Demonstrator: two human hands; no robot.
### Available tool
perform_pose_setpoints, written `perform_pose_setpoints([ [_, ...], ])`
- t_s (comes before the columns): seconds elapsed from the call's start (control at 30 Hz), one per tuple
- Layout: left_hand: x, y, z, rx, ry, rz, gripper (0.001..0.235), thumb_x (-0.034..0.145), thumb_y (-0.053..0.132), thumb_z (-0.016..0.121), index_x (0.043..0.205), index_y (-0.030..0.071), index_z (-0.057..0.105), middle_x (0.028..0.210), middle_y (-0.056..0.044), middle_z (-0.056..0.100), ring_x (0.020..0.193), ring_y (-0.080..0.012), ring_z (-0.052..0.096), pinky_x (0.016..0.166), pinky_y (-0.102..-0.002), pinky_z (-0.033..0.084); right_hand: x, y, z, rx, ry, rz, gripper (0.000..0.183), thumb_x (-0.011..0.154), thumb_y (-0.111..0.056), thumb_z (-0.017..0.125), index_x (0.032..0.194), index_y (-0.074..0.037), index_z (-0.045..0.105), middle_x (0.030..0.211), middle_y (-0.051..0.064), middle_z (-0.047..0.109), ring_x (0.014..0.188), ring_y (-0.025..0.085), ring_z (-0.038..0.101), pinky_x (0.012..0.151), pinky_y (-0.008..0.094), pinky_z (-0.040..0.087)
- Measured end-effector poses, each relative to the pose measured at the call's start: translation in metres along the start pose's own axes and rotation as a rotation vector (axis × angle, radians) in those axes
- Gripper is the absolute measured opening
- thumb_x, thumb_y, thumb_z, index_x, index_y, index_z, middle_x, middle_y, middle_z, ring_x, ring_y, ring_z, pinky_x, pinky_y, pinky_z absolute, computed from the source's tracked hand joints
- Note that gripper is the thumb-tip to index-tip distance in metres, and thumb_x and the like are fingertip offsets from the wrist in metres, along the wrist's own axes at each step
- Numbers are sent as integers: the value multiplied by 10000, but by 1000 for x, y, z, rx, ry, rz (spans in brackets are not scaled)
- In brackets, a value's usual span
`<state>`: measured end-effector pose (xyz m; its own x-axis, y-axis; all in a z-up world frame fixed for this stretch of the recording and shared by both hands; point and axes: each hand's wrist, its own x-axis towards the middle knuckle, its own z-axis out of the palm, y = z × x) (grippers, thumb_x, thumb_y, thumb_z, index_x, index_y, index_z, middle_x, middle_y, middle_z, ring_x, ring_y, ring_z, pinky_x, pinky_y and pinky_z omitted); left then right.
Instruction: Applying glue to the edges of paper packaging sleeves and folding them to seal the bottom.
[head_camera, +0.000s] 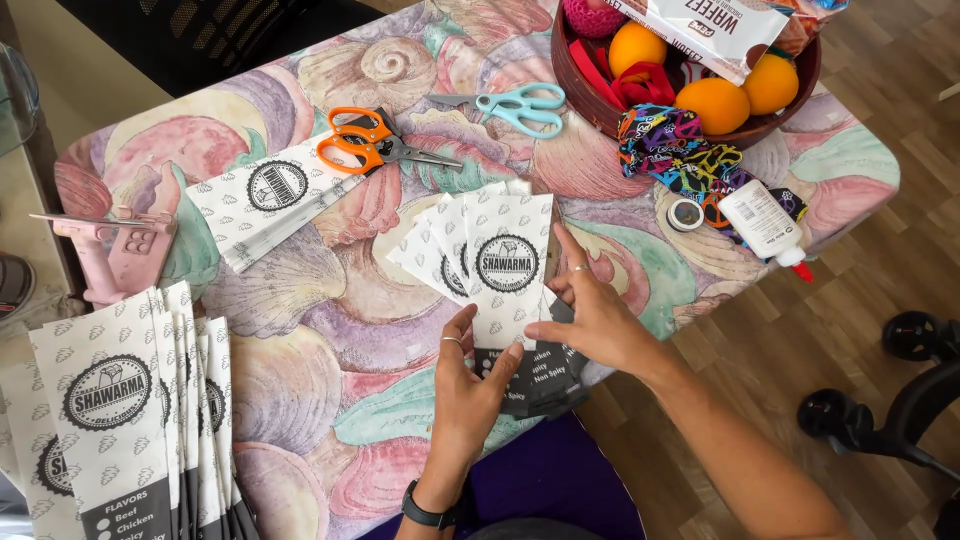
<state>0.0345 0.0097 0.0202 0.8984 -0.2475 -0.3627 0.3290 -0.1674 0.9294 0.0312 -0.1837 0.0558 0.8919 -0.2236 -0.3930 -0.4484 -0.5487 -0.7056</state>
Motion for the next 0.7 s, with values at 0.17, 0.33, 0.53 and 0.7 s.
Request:
perform_pose_setpoints([
  [0.17,-6,-9,-1,-141,-12,1,747,834,302,744,1490,126,432,1521,-80,524,1394,-275,498,994,-383,518,15,11,2,-92,29,-38,1263,754,-327,864,1675,-262,2,1176,100,647,1040,215,625,946,391,502],
  [0.33,-21,-4,19,-190,-59,140,783,855,235,753,1518,59,374,1579,-152,423,1500,-264,380,1212,-370,321,22,17,7,-129,-15,-28,1244,790,-447,802,1675,-138,-16,1209,75,558,1043,223,570,967,382,452],
  [0.53,-38,-4,37,-101,-144,133,949,842,311,766,1574,81,207,1623,-124,341,1484,-213,370,1174,-353,329,21,10,9,63,-40,97,1208,723,-225,874,1645,-71,109,1367,171,665,1175,238,702,1025,345,490],
  [0.7,-24,-13,31,-464,63,59,950,877,206,737,1571,11,118,1665,-227,266,1551,-319,290,1234,-416,283,-16,-29,-7,-426,181,-317,970,806,-138,771,1621,-192,248,1153,159,753,1081,418,665,1029,655,300],
])
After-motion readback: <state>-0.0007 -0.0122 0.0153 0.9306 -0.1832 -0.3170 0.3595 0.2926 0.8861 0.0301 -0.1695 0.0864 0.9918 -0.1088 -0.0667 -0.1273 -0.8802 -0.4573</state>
